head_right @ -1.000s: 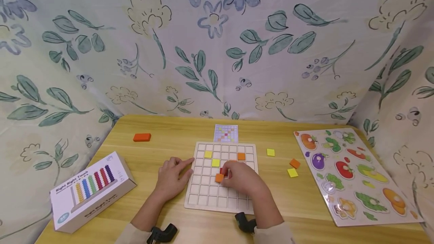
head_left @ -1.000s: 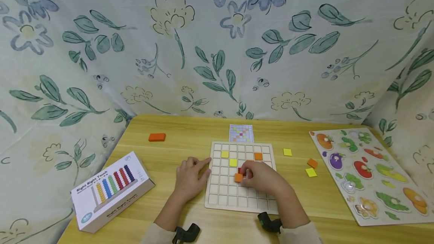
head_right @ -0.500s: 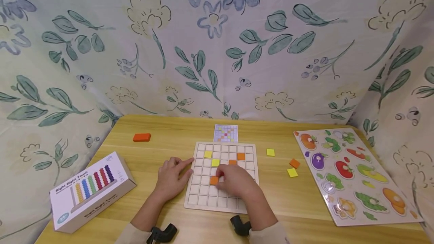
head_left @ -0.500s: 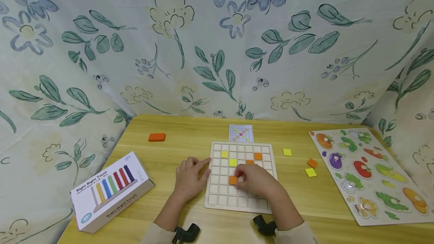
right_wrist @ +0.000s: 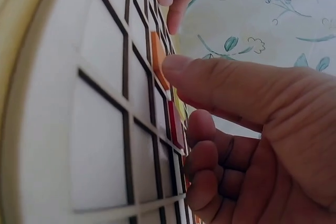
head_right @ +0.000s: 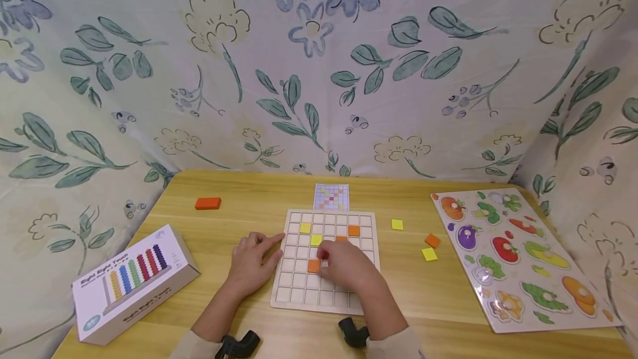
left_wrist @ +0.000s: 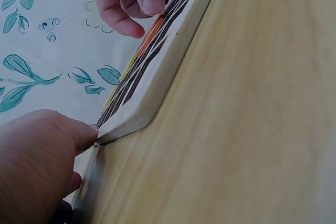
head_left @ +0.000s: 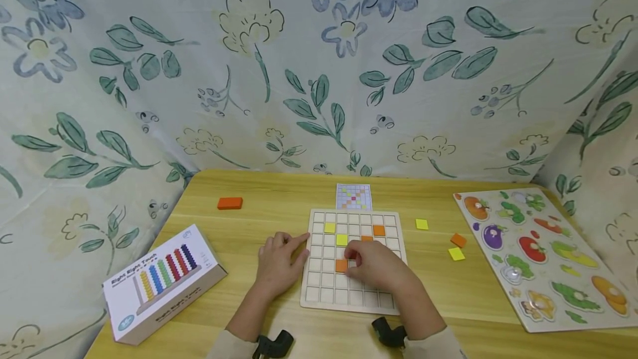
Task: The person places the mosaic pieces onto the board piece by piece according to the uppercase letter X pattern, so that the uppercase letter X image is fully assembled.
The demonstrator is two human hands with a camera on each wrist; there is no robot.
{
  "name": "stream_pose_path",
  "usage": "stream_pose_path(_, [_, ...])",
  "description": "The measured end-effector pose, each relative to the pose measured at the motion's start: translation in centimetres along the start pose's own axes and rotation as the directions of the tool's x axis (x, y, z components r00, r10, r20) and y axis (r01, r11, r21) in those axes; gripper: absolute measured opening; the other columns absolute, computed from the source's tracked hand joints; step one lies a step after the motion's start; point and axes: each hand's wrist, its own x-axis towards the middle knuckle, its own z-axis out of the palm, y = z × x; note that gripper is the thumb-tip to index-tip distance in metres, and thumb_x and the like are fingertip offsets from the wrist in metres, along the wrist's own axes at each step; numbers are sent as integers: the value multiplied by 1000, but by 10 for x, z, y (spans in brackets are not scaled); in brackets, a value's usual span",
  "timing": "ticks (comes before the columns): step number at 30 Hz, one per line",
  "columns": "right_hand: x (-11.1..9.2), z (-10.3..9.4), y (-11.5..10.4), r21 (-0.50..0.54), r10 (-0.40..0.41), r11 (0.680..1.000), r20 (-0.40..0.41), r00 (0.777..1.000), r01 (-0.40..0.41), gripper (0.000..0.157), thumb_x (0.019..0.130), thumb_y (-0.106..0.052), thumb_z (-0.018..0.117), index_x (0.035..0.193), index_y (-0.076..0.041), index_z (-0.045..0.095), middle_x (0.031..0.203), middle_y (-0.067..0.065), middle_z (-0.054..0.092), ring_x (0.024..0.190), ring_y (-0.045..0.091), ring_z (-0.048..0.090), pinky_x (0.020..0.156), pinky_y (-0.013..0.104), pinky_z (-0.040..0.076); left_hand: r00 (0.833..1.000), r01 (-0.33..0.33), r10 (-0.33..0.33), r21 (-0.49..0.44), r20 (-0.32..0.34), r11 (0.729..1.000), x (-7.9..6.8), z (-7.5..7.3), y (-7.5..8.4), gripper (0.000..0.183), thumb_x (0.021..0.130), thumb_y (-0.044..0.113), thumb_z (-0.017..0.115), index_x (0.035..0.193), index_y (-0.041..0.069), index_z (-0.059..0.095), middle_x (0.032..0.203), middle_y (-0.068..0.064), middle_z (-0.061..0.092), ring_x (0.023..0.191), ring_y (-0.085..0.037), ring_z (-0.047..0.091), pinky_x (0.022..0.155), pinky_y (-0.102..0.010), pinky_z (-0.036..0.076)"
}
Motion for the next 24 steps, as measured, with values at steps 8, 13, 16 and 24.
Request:
stream_pose_path(8, [3,-14,21,91,110,990,-63,992,-104,17,88,-18,80,101,-21,69,79,0,55,74,16,50,65,30,39,1000,3,-3,-2,-1,1000,0,1,0,37,99,36,64,135,30,68,105,-2,54,85,-15,37,76,-33,26])
stream_pose_path(13, [1,-30,45,148,191,973,-88,978,-177,21,91,-20,76,111,-18,67,86,4,56,75,19,51,63,31,41,1000,2,-2,-1,1,1000,0,0,-1,37,99,36,64,136,31,68,105,-2,53,85,-15,37,76,-33,26])
stream_pose_path(16, [-2,-40,60,172,243,959,-100,965,-223,28,93,-24,75,117,-16,66,91,6,57,77,21,52,64,32,41,1000,2,-2,0,0,1000,0,0,-1,37,99,36,64,136,31,67,105,-2,53,85,-15,37,76,-34,26])
stream_pose_path(24, [-7,-56,101,181,359,928,-213,909,-325,45,96,-30,71,135,-12,57,107,13,61,87,25,55,70,31,44,1000,3,-3,-1,5,1000,0,2,-2,38,99,37,64,136,31,67,104,-2,52,85,-15,36,76,-34,26])
